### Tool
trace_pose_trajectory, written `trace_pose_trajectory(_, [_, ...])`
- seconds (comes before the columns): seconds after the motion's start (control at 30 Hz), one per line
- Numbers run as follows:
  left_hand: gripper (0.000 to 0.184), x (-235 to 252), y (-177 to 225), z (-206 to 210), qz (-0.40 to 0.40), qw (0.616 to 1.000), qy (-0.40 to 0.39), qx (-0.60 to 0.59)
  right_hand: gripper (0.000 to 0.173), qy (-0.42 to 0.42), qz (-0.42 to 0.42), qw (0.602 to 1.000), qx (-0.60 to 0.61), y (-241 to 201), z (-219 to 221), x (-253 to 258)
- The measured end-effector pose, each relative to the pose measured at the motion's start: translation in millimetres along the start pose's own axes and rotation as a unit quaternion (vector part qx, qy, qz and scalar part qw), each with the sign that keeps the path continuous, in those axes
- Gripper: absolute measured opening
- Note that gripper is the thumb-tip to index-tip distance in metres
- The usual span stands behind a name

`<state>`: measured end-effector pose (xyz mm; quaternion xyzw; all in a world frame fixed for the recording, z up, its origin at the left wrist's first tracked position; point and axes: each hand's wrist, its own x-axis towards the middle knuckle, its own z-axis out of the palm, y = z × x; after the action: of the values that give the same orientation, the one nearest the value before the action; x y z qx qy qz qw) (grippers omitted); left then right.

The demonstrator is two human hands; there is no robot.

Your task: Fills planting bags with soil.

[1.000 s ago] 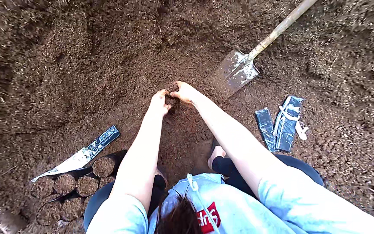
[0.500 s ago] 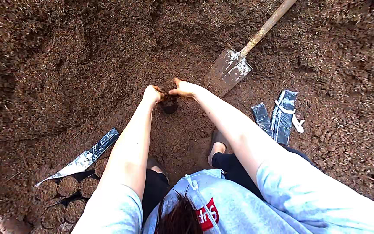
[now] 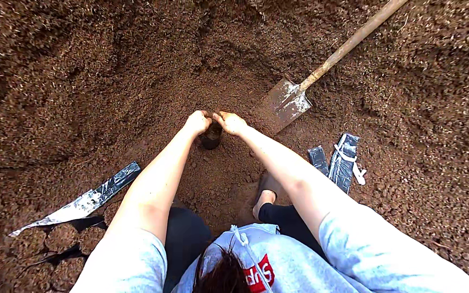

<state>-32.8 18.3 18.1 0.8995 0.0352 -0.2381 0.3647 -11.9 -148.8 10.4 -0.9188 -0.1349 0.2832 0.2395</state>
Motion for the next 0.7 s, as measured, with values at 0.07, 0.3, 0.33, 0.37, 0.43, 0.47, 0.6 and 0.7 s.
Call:
trace_pose_trajectory(0.07, [0.033, 1, -12, -7, -0.023, 0.998, 0.051, -0.019, 0.064, -0.013, -0.025, 0.999, 0.027, -3, 0, 3])
trace_pose_trajectory(0.3, [0.054, -1, -74, 10, -0.167, 0.981, -0.028, -0.095, 0.038, 0.010, -0.076, 0.997, -0.024, -19, 0, 5])
trace_pose_trajectory(0.33, [0.057, -3, -75, 16, -0.183, 0.972, -0.049, -0.141, 0.041, 0.012, -0.081, 0.997, -0.015, -19, 2, 8])
trace_pose_trajectory(0.37, [0.061, -6, -76, 21, -0.194, 0.963, -0.066, -0.177, 0.048, 0.013, -0.092, 0.996, -0.007, -18, 6, 9])
trace_pose_trajectory(0.43, [0.066, -7, -76, 27, -0.203, 0.955, -0.094, -0.196, 0.058, 0.041, -0.131, 0.991, 0.009, -8, 16, 14])
trace_pose_trajectory(0.47, [0.068, -6, -76, 30, -0.200, 0.955, -0.104, -0.192, 0.058, 0.076, -0.153, 0.985, 0.002, -1, 25, 13])
trace_pose_trajectory(0.6, [0.063, -4, -76, 41, -0.168, 0.956, -0.113, -0.210, 0.064, 0.175, -0.209, 0.954, -0.127, 30, 74, 3])
trace_pose_trajectory(0.7, [0.047, 2, -75, 53, -0.113, 0.979, -0.066, -0.158, 0.069, 0.132, -0.202, 0.958, -0.154, 43, 103, 8])
